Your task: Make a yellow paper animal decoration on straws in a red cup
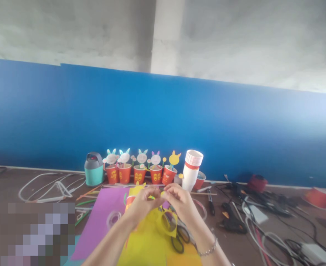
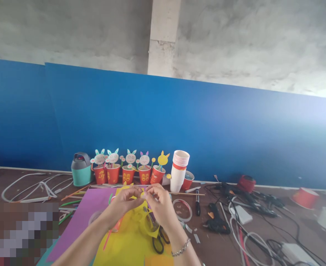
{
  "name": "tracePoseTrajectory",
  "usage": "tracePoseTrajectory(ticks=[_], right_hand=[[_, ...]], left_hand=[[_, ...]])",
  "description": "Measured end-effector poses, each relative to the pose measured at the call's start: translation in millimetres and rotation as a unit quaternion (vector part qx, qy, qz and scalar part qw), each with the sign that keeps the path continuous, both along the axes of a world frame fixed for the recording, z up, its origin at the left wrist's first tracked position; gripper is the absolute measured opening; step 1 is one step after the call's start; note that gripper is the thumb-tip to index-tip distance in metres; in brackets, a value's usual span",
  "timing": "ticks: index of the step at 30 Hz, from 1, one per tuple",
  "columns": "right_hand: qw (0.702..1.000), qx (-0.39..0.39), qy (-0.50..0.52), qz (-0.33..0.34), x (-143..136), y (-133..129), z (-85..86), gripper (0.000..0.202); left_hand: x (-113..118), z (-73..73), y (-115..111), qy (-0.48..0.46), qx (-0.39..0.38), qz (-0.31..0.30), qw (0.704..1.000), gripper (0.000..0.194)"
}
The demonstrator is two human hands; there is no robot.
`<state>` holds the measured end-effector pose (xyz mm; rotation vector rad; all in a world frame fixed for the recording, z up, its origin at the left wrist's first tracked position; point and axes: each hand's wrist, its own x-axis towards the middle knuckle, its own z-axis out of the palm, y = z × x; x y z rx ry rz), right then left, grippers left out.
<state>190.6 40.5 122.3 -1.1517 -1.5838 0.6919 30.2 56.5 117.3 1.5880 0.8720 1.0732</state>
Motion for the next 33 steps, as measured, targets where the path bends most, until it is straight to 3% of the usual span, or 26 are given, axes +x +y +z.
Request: tracePoseTrajectory(ticks=[7, 13, 16, 19, 22, 26, 33], right_hand=[[0.998, 0.001, 0.056, -0.022, -3, 0, -0.5, 0.037], [0.998, 0.0, 0.05, -0.029, -4, 0, -3.1, 0.036], [0.998, 0.005, 0.019, -0.051, -3, 1, -3.3, 0.033], [0.989, 0.103, -0.052, -0.092, -2, -1, -1.1, 0.019], [0.966, 0.174, -0.167, -0.091, -3, -5, 1.7, 0.015], [0.946, 0.168, -0.262, -0.091, -9, -10, 2.3, 0.016], [0.956, 0.129, -0.252, -0.079, -11, -8, -0.9, 0.02]], left_hand=[[2, -9.9, 4, -0.028, -0.003, 0.004, 1.0, 0.024], [3, -6.2, 3, -0.038, 0.015, 0.038, 0.998, 0.023], [2, -4.0, 4, -0.041, 0.006, 0.058, 0.997, 0.025], [1, -5.2, 7, -0.015, 0.029, 0.097, 0.995, 0.022], [0, -9.8, 11, 0.031, 0.078, 0.116, 0.99, 0.017], [1, -16.3, 12, 0.042, 0.149, 0.122, 0.98, 0.014], [2, -15.2, 9, 0.045, 0.174, 0.126, 0.976, 0.013]])
